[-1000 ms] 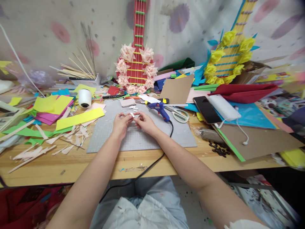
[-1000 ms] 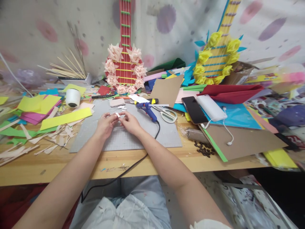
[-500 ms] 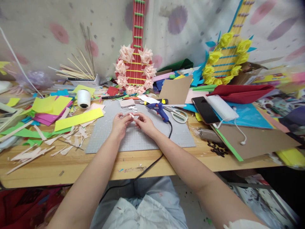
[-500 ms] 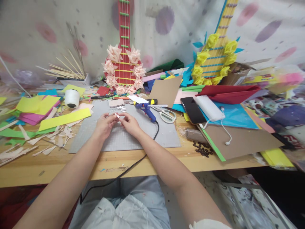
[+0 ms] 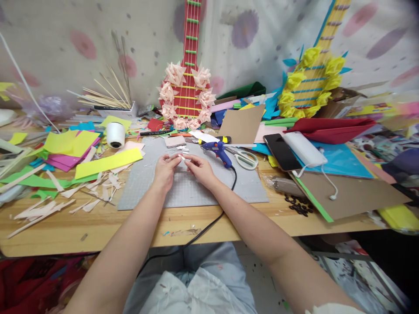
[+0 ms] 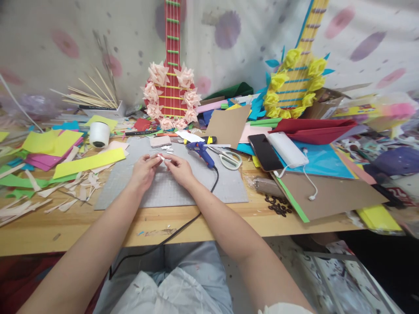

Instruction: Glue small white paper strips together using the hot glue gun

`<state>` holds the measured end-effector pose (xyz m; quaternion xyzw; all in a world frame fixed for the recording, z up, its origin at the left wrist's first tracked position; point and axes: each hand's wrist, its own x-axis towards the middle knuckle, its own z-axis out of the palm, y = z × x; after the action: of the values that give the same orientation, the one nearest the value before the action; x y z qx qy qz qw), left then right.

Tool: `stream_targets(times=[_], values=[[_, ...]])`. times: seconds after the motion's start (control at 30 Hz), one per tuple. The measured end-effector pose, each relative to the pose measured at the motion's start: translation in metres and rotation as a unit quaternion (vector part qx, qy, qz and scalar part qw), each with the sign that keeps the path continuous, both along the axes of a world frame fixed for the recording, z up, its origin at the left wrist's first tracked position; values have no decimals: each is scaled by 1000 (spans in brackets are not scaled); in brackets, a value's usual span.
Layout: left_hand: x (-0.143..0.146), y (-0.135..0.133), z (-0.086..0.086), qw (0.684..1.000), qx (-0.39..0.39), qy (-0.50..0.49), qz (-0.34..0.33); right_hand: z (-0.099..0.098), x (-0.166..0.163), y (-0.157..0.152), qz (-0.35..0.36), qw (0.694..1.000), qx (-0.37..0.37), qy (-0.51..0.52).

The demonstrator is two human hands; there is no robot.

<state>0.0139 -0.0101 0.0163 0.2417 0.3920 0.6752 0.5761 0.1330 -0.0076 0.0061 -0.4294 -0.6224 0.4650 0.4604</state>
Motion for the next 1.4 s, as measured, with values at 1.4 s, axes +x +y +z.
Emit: stream_targets(times=[1.4], values=[[-15, 5, -1, 977, 0, 144, 156, 4, 11, -6, -62, 914, 253, -309]])
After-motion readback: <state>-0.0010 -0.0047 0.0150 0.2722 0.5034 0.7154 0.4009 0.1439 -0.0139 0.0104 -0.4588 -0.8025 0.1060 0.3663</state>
